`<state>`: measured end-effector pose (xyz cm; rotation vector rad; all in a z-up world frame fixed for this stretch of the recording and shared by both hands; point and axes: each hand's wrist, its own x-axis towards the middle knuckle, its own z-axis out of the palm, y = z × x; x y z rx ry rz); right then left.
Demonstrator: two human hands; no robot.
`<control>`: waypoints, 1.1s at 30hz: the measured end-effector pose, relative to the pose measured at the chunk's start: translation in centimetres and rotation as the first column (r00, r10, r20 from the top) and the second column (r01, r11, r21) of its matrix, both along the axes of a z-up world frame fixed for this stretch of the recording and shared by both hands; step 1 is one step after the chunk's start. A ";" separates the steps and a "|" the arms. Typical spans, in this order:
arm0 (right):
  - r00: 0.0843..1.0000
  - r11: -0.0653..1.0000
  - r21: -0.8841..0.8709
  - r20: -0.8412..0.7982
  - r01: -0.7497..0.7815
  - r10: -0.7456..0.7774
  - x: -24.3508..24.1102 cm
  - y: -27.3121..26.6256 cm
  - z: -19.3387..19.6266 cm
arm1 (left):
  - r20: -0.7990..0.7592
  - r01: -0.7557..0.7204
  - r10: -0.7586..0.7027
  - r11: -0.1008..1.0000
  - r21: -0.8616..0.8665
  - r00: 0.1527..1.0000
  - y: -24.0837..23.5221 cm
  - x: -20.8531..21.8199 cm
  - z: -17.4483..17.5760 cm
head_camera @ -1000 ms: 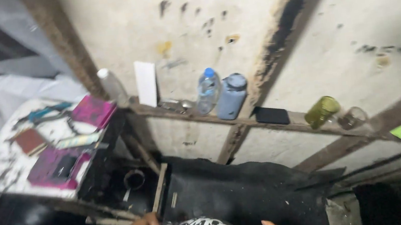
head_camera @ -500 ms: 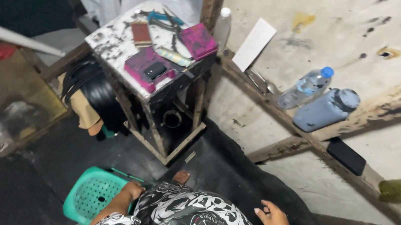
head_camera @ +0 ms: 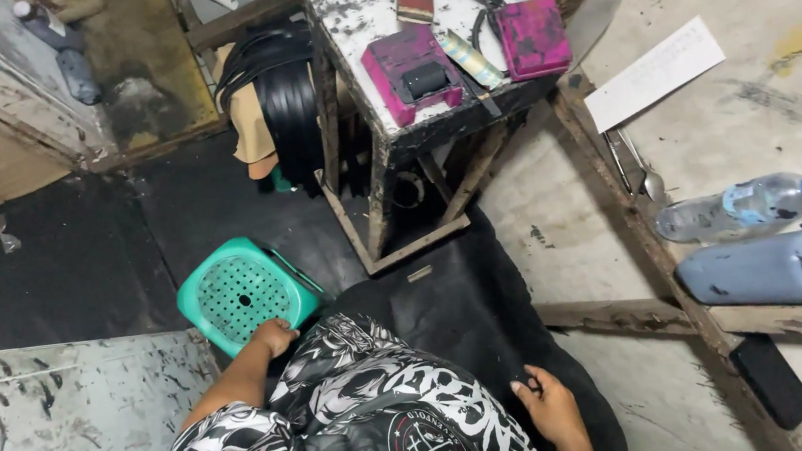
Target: Sanding the edges of a long leather strip and hanging it on a drying rack using clothespins.
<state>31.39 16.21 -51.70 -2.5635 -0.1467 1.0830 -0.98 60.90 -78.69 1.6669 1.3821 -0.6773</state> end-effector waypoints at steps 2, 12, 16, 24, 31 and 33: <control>1.000 0.999 -0.019 -0.007 -0.026 0.026 0.2 0.6 -0.4 | 0.013 -0.040 0.040 0.999 -0.023 0.999 0.0 -0.2 0.2; 0.986 0.985 -0.041 -0.010 -0.169 0.169 1.0 5.4 -0.4 | 0.070 -0.192 0.197 0.979 -0.070 0.978 2.6 -1.6 -0.3; 0.983 0.982 -0.045 -0.025 -0.182 0.181 0.9 7.5 -0.4 | 0.029 -0.226 0.228 0.972 -0.070 0.973 3.1 -2.6 0.7; 0.997 0.996 -0.056 -0.044 -0.073 0.071 0.3 12.1 0.1 | -0.064 0.347 -0.365 0.917 -0.198 0.929 8.3 -2.3 -4.5; 1.000 1.000 -0.007 0.004 -0.014 0.014 1.9 20.5 -7.5 | 0.064 0.026 -0.038 0.984 0.174 0.997 22.1 6.4 -5.4; 1.000 1.000 0.022 -0.001 0.004 -0.004 2.4 25.0 -8.8 | 0.103 -0.002 -0.016 0.985 0.173 0.995 27.5 10.0 -4.9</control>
